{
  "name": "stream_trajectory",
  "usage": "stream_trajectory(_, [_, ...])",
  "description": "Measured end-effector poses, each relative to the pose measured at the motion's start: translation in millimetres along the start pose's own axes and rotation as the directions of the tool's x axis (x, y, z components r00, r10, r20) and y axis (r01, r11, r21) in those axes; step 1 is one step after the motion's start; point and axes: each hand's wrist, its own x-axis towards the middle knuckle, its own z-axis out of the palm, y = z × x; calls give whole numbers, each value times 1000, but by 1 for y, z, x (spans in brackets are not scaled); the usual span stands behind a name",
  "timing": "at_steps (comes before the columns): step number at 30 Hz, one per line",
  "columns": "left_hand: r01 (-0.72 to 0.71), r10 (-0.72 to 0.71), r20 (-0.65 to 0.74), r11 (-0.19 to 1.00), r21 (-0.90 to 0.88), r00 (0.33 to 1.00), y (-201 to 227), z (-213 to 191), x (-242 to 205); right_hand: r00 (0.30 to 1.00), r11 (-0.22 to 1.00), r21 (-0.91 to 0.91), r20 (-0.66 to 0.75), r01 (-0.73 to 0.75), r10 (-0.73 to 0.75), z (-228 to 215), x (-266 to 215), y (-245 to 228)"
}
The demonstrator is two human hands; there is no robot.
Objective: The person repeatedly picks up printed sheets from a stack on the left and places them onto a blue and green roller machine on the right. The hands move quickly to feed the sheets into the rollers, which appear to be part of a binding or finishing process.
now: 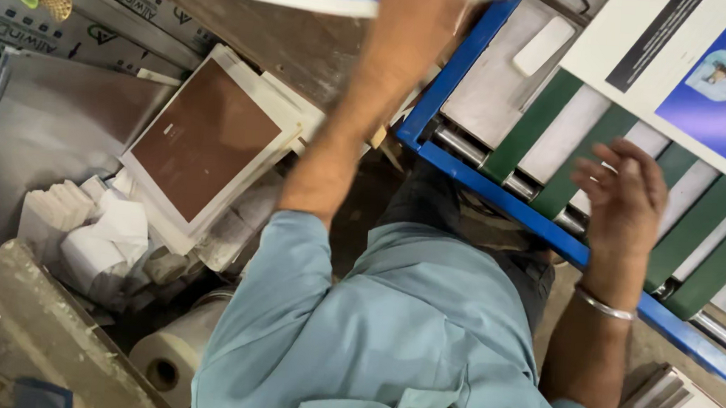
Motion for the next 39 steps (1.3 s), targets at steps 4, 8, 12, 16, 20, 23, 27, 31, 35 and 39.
stream_trajectory(4, [-360,302,274,913,193,913,106,47,-27,974,992,124,223,-4,-24,67,14,-3])
stream_trajectory(8, [-377,336,472,926,-8,815,131,35,-44,999,968,249,-23,34,-30,80,28,-9])
stream_trajectory(12, [-331,237,430,931,156,871,80,8,-29,965,958,225,-234,175,-122,32,26,-14])
stream_trajectory(16, [-279,207,234,900,336,950,14,-21,3,884,940,58,-364,337,-294,-33,17,-24])
stream_trajectory(20, [-263,211,200,921,288,957,-17,-39,18,727,911,22,-611,411,-314,-80,3,-28])
stream_trajectory(23, [-290,244,207,929,229,947,-22,-48,22,656,880,-103,-628,463,-419,-117,1,-27])
stream_trajectory(27, [-344,339,67,901,264,939,-14,-47,15,609,900,-85,-709,427,-356,-162,-11,-16])
stream_trajectory(31, [-300,292,68,915,271,954,-11,-43,7,577,893,-118,-725,435,-376,-184,-18,-4])
stream_trajectory(35, [-300,283,114,935,187,952,-22,-53,3,635,859,-237,-590,454,-498,-177,-38,7])
stream_trajectory(39, [-254,252,42,935,249,967,-31,-53,-7,601,880,-195,-665,434,-443,-163,-69,13])
